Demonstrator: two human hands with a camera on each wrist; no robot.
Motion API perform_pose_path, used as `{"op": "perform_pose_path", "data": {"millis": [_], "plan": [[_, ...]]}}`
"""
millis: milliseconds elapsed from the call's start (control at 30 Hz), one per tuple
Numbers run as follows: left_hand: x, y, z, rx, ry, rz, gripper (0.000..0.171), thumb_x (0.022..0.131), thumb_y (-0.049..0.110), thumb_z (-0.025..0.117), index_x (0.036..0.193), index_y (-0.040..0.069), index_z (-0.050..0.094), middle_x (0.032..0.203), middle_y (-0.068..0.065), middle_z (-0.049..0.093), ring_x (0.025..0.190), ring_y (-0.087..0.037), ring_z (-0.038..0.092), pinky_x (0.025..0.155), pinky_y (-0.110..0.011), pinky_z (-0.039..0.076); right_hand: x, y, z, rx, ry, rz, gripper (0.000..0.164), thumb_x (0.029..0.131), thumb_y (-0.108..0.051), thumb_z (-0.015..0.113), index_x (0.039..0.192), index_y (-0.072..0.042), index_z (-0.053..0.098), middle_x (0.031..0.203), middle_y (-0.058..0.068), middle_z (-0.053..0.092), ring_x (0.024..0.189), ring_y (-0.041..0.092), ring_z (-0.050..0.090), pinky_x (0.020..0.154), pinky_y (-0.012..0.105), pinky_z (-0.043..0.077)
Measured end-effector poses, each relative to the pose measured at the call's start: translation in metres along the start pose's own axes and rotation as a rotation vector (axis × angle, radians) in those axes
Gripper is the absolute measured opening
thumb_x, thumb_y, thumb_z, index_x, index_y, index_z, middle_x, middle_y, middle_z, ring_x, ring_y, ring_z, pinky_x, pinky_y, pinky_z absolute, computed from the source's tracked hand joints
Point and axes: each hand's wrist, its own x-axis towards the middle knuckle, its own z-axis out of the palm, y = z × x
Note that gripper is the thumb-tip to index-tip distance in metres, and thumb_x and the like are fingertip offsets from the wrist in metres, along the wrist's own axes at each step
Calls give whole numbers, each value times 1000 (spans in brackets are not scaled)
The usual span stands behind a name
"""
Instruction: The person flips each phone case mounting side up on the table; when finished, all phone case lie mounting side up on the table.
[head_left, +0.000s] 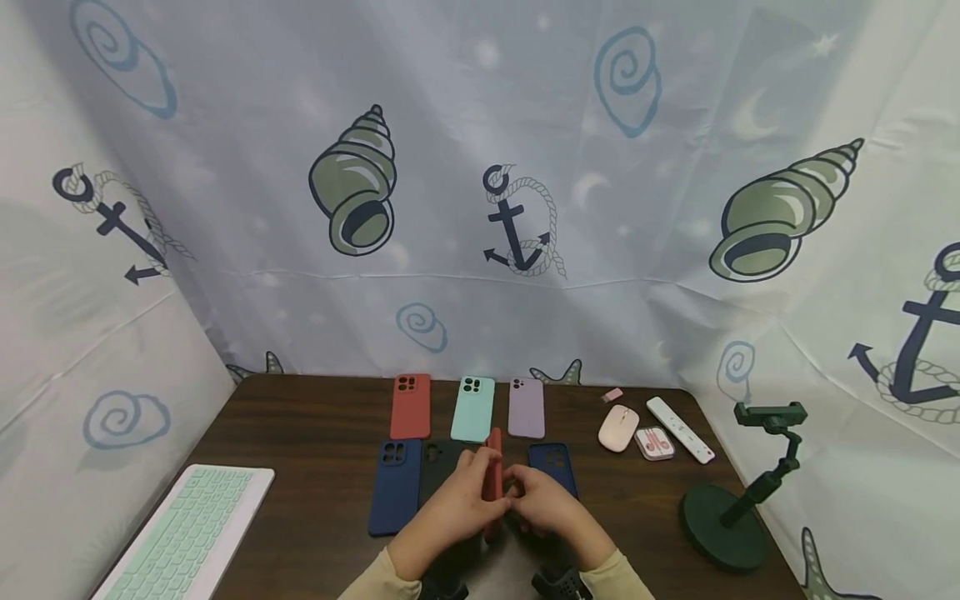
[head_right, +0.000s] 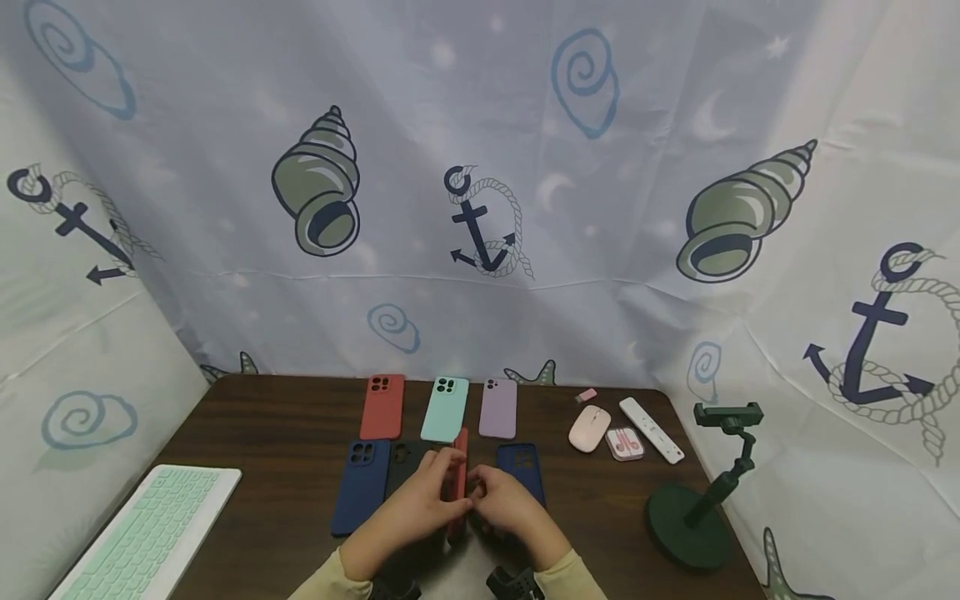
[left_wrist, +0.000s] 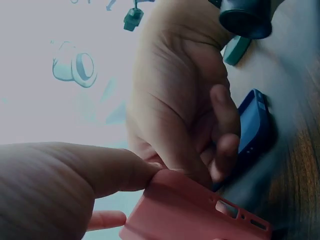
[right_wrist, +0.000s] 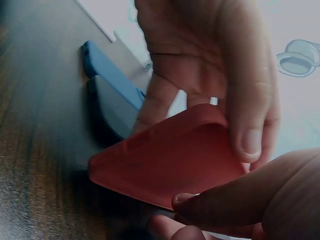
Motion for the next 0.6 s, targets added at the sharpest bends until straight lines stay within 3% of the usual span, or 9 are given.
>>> {"op": "perform_pose_path", "data": {"millis": [133, 233, 400, 600], "plan": [[0, 1, -1, -27, 6, -1, 65, 91, 30, 76, 144, 17, 42, 128, -15, 43, 99, -23, 60, 76, -37, 52, 3, 2, 4, -54, 22, -11, 29, 95, -8, 64, 124, -7, 61, 80, 4, 66, 47, 12, 51, 41, 27, 39], [-1, 0, -2, -101, 3, 6, 67, 91, 24, 75, 147, 10, 40, 132, -19, 43, 104, -23, 63, 73, -36, 55, 3, 1, 4, -120, 60, -29, 31, 93, -11, 68, 123, -7, 62, 80, 1, 66, 52, 13, 55, 46, 29, 43], [1, -2, -3, -189, 2, -23, 72, 92, 14, 74, 152, 1, 35, 134, -25, 43, 93, -19, 66, 64, -29, 56, 1, -1, 2, -171, 106, -38, 37, 90, -16, 74, 124, -4, 63, 79, 1, 67, 55, 14, 57, 49, 31, 45], [7, -4, -4, -72, 45, -60, 75, 89, 18, 80, 149, -1, 40, 129, -21, 53, 83, -13, 65, 70, -32, 54, 1, 1, -2, -227, 149, -25, 44, 87, -14, 76, 127, -4, 61, 76, -1, 65, 56, 13, 55, 49, 29, 44]]}}
